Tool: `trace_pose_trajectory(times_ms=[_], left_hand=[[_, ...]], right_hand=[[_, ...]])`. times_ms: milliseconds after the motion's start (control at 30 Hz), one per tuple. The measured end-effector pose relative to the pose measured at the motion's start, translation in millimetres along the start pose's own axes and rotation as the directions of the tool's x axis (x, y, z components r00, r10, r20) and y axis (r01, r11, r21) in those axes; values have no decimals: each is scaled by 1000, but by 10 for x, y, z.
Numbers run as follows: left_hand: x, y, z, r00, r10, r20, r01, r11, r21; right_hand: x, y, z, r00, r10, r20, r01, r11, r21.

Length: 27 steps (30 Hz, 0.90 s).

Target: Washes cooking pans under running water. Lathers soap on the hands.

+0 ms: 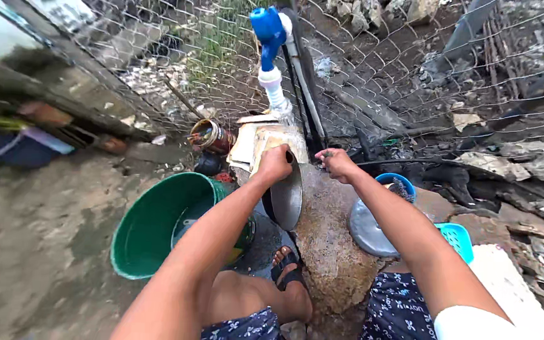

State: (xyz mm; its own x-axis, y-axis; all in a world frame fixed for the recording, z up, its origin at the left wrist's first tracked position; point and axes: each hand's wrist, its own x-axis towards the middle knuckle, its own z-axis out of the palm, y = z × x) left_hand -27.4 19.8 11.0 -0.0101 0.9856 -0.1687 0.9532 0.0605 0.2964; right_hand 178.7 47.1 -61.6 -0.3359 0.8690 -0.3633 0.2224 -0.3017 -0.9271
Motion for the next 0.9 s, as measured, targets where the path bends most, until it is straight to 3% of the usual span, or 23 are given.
trace_pose_trajectory(times_ms=[67, 167, 333, 433, 500, 567, 600, 633, 700, 733, 800, 833, 900], left_hand=[[-5, -100, 56, 986, -157, -59, 149, 982, -119], [-117, -333, 322, 912, -380, -151, 303, 876, -375], [-560, -493, 1283, 705, -679, -204, 267, 520, -811], [-871, -355, 1752, 532, -834, -148, 299, 348, -888], [-1091, -292, 1914, 450, -893, -6, 438, 226, -870], [-1265, -244, 2032, 406, -901, 150, 591, 134, -796], [-1314, -234, 2088, 395, -894, 211, 654, 113, -748], [-1346, -233, 2117, 395, -880, 264, 716, 115, -689], [-1306, -199, 2063, 421, -860, 288, 808, 211, -549], [-1239, -155, 1959, 463, -850, 253, 817, 297, -494], [-957, -83, 1706, 583, -797, 157, 753, 458, -473], [-779, 16, 1524, 631, -763, 142, 702, 483, -523], [-401, 285, 1107, 662, -727, 179, 587, 356, -727]], right_hand=[[-23, 15, -43, 1000, 17, -10, -18, 1000, -21], [65, -5, -128, 998, 44, -35, -47, 996, -75], [52, -11, -172, 991, -5, -134, -8, 996, -92], [30, 23, -379, 995, 48, -86, -52, 998, -47], [-77, 250, -686, 997, 65, 33, -63, 995, -81], [-411, 644, -1141, 983, -8, 186, 35, 990, -138], [-636, 837, -1399, 971, -14, 238, 70, 970, -232], [-930, 896, -1639, 949, 137, 285, -33, 939, -341], [-1301, 1309, -1981, 869, 430, 246, -253, 811, -527], [-1400, 1605, -2112, 834, 506, 221, -284, 736, -614], [-1579, 2094, -2227, 837, 539, 94, -306, 603, -737], [-1672, 2243, -2216, 862, 508, 1, -322, 548, -772], [-1810, 2589, -2113, 926, 354, -130, -315, 535, -784]])
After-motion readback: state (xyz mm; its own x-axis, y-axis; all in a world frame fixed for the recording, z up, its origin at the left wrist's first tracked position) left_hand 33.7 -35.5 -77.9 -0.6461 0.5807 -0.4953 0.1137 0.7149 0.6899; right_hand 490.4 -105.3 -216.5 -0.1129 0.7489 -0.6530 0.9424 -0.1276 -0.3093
